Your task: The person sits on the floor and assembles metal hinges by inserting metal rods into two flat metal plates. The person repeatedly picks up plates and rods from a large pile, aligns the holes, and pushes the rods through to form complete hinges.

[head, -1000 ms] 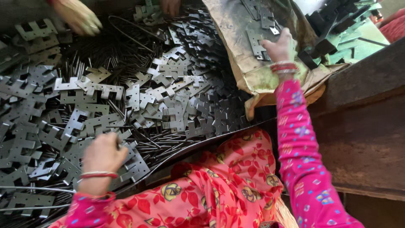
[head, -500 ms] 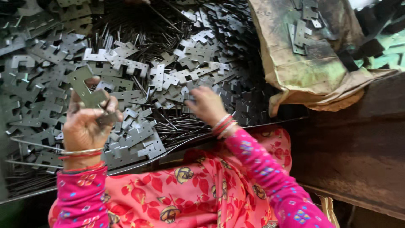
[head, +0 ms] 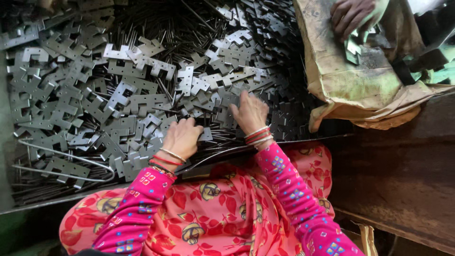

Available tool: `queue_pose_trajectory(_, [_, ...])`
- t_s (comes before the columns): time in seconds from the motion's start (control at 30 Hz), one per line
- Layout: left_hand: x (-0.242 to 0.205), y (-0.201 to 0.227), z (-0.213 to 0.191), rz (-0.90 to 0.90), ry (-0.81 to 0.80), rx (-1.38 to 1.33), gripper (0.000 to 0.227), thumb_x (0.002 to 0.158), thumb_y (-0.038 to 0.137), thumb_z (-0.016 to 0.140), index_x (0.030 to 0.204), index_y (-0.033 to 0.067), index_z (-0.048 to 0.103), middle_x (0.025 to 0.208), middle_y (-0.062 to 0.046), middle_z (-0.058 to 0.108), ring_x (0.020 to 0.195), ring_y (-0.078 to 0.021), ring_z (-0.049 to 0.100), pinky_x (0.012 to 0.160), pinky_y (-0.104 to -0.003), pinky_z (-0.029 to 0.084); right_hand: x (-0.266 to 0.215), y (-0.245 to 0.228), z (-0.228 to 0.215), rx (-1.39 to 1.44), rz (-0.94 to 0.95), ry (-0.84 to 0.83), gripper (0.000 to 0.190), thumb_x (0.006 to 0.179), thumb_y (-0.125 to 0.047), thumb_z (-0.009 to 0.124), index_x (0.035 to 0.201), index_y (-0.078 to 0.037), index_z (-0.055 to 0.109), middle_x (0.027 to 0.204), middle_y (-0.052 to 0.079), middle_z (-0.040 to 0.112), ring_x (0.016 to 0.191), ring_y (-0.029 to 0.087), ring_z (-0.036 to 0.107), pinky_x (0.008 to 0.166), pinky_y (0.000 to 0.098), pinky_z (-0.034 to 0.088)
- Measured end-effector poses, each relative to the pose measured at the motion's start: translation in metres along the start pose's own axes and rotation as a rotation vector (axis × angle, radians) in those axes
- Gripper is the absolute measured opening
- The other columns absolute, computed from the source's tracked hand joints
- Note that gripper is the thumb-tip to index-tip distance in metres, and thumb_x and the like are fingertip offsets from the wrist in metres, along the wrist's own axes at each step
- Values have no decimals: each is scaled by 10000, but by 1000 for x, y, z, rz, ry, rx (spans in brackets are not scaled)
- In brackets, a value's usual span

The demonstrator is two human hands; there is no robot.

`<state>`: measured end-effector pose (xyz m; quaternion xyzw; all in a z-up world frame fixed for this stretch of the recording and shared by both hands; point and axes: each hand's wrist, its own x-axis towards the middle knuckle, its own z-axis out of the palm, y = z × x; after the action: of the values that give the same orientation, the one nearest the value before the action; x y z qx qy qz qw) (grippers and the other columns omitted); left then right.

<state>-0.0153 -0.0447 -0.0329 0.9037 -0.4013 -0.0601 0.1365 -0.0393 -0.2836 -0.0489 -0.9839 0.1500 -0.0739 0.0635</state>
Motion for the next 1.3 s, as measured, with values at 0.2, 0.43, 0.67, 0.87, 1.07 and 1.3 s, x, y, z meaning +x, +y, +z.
queue_pose_trajectory(0.2, [0, -3, 7, 67, 21, -64, 283, 736, 79, 692, 1008, 140, 743, 981, -116, 634, 1006, -327, 622, 801, -472, 494, -10, 0, 4, 2, 6, -58, 561, 859, -467, 775, 1163, -63, 533, 768, 150, 713, 751, 383, 716, 636, 513, 532])
queue_pose_trajectory(0.43, [-2, -21, -48, 37, 139, -1002, 209, 901, 249, 754, 992, 61, 751, 923, -87, 675, 860, -230, 666, 771, -375, 541, -15, -4, 14, 50, 39, 50, 632, 803, -463, 800, 1190, -49, 520, 870, 146, 714, 873, 359, 664, 728, 550, 434])
queue_pose_trajectory(0.67, [-23, -53, -68, -456, 501, -1977, 219, 1066, 183, 586, 1141, -10, 658, 990, -126, 705, 830, -232, 726, 753, -417, 630, -8, 0, 31, -2, 101, -13, 562, 768, -373, 792, 1143, -64, 510, 868, 124, 723, 897, 358, 685, 799, 575, 442])
queue_pose_trajectory(0.87, [-9, -45, -34, -467, 308, -1994, 239, 994, 78, 552, 1202, -25, 610, 1070, -155, 723, 903, -283, 748, 774, -445, 641, -8, 9, 5, 574, 54, 44, 263, 795, -247, 815, 903, -25, 724, 770, 135, 736, 663, 234, 715, 639, 352, 555])
queue_pose_trajectory(1.07, [-2, -24, -3, -375, 160, -2061, 299, 993, 125, 533, 1248, -7, 616, 1144, -154, 723, 972, -279, 740, 826, -420, 639, -16, -39, -52, 1076, -16, -37, 170, 879, -141, 781, 928, 4, 708, 760, 98, 713, 646, 102, 632, 564, 273, 529])
queue_pose_trajectory(1.3, [-2, -16, -6, -459, 149, -2306, 506, 1033, 493, 481, 1161, 31, 643, 1036, -101, 724, 870, -220, 748, 748, -361, 628, -38, -105, -81, 851, -211, -26, 246, 880, -222, 828, 948, 2, 751, 811, 86, 715, 680, 128, 651, 612, 297, 534])
